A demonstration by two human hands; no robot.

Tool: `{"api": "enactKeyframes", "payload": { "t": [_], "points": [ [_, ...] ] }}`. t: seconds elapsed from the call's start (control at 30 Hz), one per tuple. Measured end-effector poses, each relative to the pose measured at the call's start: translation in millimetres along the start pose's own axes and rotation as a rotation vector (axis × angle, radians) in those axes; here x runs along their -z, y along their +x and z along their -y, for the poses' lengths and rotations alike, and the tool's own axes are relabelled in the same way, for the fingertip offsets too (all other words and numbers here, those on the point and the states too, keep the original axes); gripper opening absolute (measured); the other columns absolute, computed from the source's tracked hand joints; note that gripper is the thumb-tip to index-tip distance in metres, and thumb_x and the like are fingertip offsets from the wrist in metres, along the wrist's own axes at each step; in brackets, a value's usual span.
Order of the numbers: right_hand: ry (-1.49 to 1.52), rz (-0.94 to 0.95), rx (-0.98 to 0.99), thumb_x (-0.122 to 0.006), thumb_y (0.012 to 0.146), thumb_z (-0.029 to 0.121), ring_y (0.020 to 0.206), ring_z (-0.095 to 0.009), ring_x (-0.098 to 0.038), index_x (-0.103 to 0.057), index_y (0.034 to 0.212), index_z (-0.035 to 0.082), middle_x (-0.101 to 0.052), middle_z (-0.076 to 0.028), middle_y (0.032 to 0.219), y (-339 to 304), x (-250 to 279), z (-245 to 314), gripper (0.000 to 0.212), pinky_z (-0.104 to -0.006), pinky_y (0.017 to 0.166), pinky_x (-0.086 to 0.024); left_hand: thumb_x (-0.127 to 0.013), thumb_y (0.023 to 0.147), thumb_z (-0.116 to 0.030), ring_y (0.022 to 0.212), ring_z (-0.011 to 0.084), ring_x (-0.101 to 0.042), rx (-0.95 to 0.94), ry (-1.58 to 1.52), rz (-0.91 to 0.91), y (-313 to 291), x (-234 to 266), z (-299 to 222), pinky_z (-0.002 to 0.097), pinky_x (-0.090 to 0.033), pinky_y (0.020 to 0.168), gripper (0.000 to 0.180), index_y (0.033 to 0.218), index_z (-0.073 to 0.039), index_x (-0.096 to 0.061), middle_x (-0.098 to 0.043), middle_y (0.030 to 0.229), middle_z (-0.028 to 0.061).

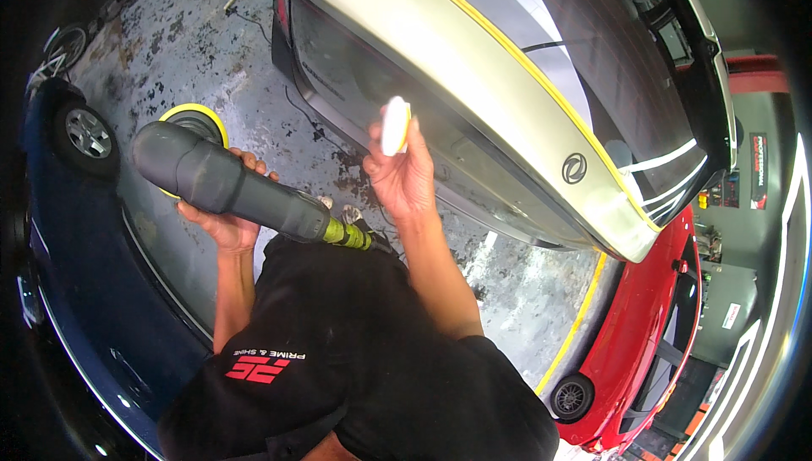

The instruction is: The person uses a rotary polisher with a yellow pad to buff the rear trunk lid of a beige car in a garage. The person opens the trunk to access the underside, then continues polishing the exterior surface.

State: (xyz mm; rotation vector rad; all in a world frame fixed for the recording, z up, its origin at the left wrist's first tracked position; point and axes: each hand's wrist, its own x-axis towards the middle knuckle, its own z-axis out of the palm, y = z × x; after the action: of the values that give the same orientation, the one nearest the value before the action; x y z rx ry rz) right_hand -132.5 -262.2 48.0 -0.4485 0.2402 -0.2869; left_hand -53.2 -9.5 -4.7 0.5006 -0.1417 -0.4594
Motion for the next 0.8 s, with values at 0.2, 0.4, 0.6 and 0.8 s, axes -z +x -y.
{"api": "enactKeyframes", "payload": {
  "t": [0.2, 0.4, 0.6, 0.8],
  "points": [
    [-0.695, -0.109, 0.358, -0.073, 0.102, 0.023, 0.072, -0.015, -0.068, -0.063, 0.119, 0.001, -0.074, -0.011, 0.099, -10, -19, 8, 0.03, -0.03, 0.062, -0.057, -0.076, 0.065, -0.09, 0.114, 0.0287, -0.058, 0.033, -0.025, -0.009, 4, -3, 4, 0.0532, -0.049, 0.103, 0.116, 0.138, -0.004, -0.05, -0.057, 0.119, 0.011],
    [-0.689, -0.158, 0.376, -0.074, 0.101, 0.023, 0.075, -0.015, -0.068, -0.062, 0.116, 0.0, -0.072, -0.01, 0.101, -10, -2, 8, 0.03, -0.0302, 0.064, -0.056, -0.076, 0.066, -0.09, 0.115, 0.029, -0.058, 0.027, -0.019, -0.008, 5, -4, 9, 0.0548, -0.049, 0.103, 0.115, 0.138, -0.005, -0.05, -0.058, 0.121, 0.0111],
    [-1.403, 0.005, 1.063, -0.081, 0.089, 0.001, 0.101, -0.03, -0.071, -0.062, 0.12, 0.005, -0.07, -0.018, 0.123, -6, 20, 2, 0.036, -0.0376, 0.084, -0.061, -0.075, 0.066, -0.09, 0.115, 0.0291, -0.058, 0.024, -0.006, 0.013, 7, -6, 10, 0.0549, -0.048, 0.103, 0.115, 0.138, -0.004, -0.05, -0.058, 0.121, 0.0114],
    [-1.682, 0.084, 1.364, -0.084, 0.078, -0.007, 0.107, -0.036, -0.07, -0.064, 0.119, 0.009, -0.068, -0.02, 0.129, -9, 14, 0, 0.049, -0.0406, 0.087, -0.06, -0.075, 0.066, -0.09, 0.116, 0.0293, -0.057, 0.011, 0.001, 0.015, 5, -8, 9, 0.0547, -0.047, 0.105, 0.114, 0.138, -0.004, -0.05, -0.058, 0.12, 0.0112]
  ]
}}
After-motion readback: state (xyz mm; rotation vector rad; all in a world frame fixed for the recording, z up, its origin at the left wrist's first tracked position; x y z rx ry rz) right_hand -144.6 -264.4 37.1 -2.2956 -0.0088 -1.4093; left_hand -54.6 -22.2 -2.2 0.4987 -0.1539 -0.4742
